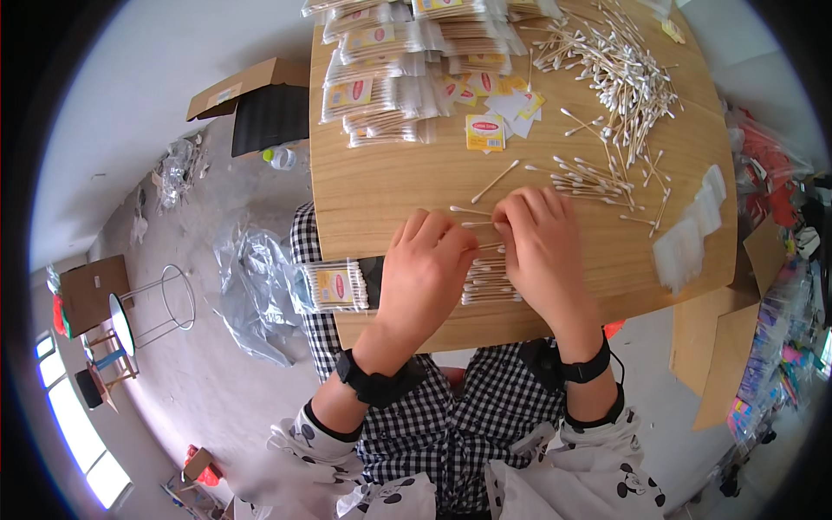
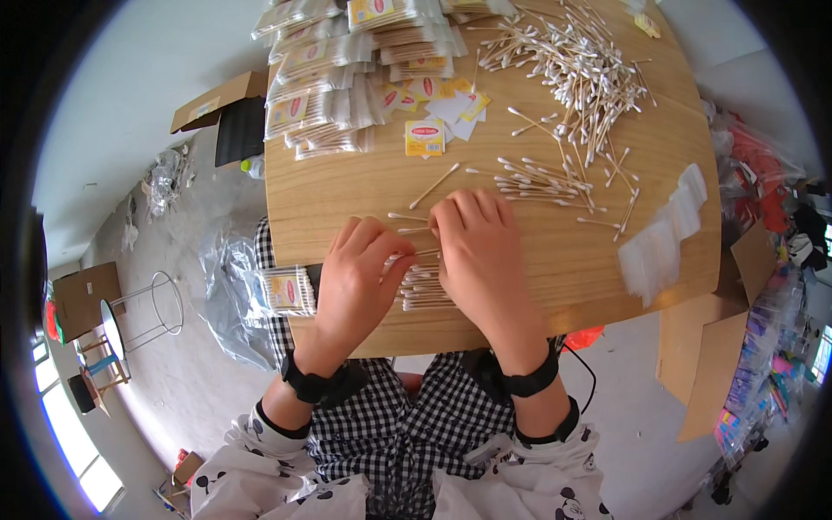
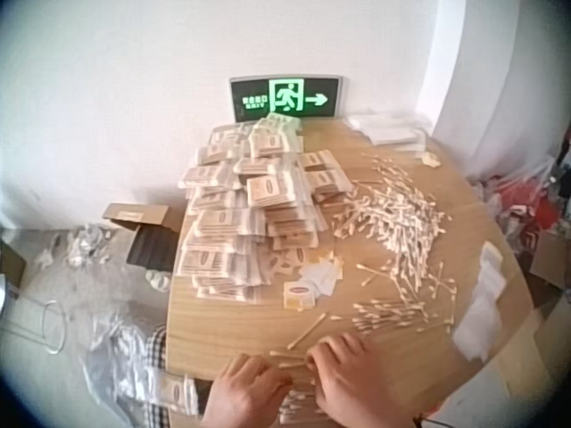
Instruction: Manually align and pack bundles of cotton swabs into small plastic bags.
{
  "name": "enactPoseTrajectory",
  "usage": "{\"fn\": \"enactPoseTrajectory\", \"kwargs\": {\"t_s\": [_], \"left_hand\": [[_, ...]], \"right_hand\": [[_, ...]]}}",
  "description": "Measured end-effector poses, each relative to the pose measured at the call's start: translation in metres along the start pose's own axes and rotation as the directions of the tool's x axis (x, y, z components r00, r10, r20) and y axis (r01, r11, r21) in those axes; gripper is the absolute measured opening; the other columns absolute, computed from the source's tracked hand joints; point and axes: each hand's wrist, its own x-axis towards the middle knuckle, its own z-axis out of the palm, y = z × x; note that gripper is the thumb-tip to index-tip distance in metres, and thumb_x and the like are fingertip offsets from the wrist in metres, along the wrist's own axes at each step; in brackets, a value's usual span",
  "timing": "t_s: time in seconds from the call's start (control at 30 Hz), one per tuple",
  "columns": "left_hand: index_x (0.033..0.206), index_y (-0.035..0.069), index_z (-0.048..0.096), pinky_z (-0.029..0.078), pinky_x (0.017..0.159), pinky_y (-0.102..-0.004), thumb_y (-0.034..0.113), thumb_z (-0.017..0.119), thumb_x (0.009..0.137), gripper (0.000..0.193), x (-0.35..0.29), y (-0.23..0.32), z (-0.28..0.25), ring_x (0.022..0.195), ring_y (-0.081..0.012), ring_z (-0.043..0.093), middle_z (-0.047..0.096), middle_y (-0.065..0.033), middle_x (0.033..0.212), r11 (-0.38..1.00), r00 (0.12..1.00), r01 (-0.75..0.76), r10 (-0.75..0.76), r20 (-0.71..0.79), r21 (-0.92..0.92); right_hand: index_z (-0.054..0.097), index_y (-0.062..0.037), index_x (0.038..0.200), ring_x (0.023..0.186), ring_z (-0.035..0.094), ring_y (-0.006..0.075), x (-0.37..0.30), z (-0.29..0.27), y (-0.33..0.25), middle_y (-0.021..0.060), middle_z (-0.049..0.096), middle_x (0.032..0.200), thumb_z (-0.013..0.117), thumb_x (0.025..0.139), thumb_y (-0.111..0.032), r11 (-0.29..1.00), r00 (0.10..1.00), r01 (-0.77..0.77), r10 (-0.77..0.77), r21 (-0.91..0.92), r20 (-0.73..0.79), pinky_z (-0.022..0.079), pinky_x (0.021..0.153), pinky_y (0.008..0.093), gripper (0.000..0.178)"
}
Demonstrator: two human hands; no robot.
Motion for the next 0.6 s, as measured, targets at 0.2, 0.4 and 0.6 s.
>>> {"fn": "enactPoseTrajectory", "kwargs": {"t_s": [0.2, 0.4, 0.6], "left_hand": [[0.11, 0.003, 0.064, 0.048, 0.085, -0.0406, -0.004, 0.064, 0.079, 0.032, 0.01, 0.007, -0.001, 0.098, -0.0308, 0.059, 0.063, -0.011, 0.107, 0.999, 0.997, -0.031, 0.033, -0.075, 0.036], [0.126, 0.001, 0.059, 0.047, 0.094, -0.0436, -0.007, 0.059, 0.079, 0.048, 0.002, 0.008, 0.014, 0.108, -0.032, 0.06, 0.064, -0.0127, 0.119, 0.978, 0.982, -0.188, 0.184, 0.049, 0.089], [0.13, 0.0, 0.057, 0.046, 0.094, -0.0431, -0.009, 0.058, 0.08, 0.051, -0.007, 0.016, 0.007, 0.109, -0.032, 0.059, 0.062, -0.0158, 0.123, 0.99, 0.984, -0.137, 0.133, 0.116, 0.028]], "right_hand": [[0.056, -0.0033, 0.093, 0.086, 0.057, 0.0291, -0.023, -0.028, -0.002, 0.0101, 0.057, 0.086, 0.059, 0.087, 0.003, 0.959, 0.971, -0.198, 0.221, 0.202, -0.096, 0.045, 0.08, 0.0388, 0.009], [0.059, 0.0005, 0.096, 0.081, 0.058, 0.0204, -0.073, -0.046, 0.006, 0.0088, 0.059, 0.09, 0.058, 0.094, 0.001, 0.839, 0.881, -0.421, 0.468, 0.345, -0.065, 0.048, 0.073, 0.0288, 0.001], [0.064, -0.0017, 0.096, 0.083, 0.059, 0.0165, -0.097, -0.049, 0.021, 0.0055, 0.063, 0.09, 0.061, 0.093, -0.001, 0.751, 0.74, -0.545, 0.64, 0.373, -0.208, 0.047, 0.077, 0.0272, 0.004]]}}
